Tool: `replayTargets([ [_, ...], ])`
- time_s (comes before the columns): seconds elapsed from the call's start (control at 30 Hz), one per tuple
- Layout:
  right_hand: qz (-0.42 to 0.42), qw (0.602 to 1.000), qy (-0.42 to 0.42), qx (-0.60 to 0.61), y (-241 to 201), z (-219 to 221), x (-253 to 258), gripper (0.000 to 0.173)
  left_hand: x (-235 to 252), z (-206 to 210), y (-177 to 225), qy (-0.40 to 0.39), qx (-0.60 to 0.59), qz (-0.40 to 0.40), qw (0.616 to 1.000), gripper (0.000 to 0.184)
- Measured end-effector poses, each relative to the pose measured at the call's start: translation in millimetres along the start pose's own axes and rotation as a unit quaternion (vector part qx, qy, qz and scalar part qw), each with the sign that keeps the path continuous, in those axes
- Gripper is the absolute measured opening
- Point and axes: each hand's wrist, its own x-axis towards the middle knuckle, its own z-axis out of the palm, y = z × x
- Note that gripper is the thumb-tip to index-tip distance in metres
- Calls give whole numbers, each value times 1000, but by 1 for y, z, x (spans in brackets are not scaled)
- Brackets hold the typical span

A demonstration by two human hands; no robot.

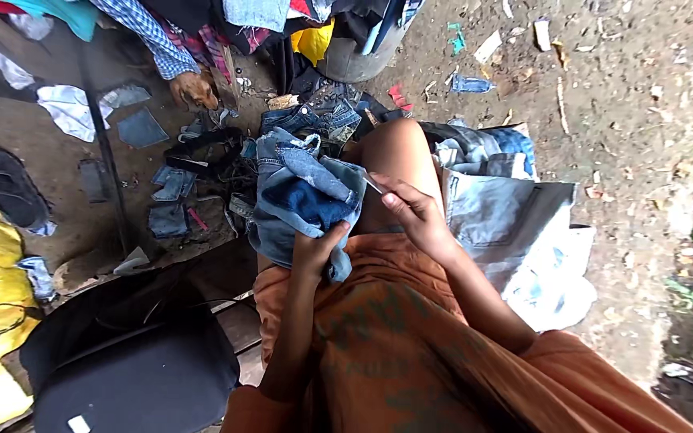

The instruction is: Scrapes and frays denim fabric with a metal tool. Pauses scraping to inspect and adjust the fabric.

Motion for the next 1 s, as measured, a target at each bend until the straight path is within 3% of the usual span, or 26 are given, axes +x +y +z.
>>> replayTargets([
  [0.17,25,996,-77,-48,-4,6,-7,42,1,-2,-2,-13,3,32,999,42],
  [0.33,-6,992,-1,-128,6,24,-11,35,0,-2,-2,-8,5,23,1000,42],
  [0.5,37,996,43,-68,19,4,1,37,3,-2,-3,-3,-8,19,1000,44],
  [0.67,-30,998,-50,-31,-2,12,-14,39,3,-3,-1,-9,-13,12,1000,41],
  [0.87,-85,987,5,-139,5,45,-20,34,3,-9,-1,-24,-25,19,999,35],
  [0.93,-63,993,11,-97,7,46,-18,32,4,-9,-1,-28,-31,11,999,33],
  [1.0,-13,1000,-7,24,6,40,-15,31,4,-8,-2,-27,-45,7,999,33],
])
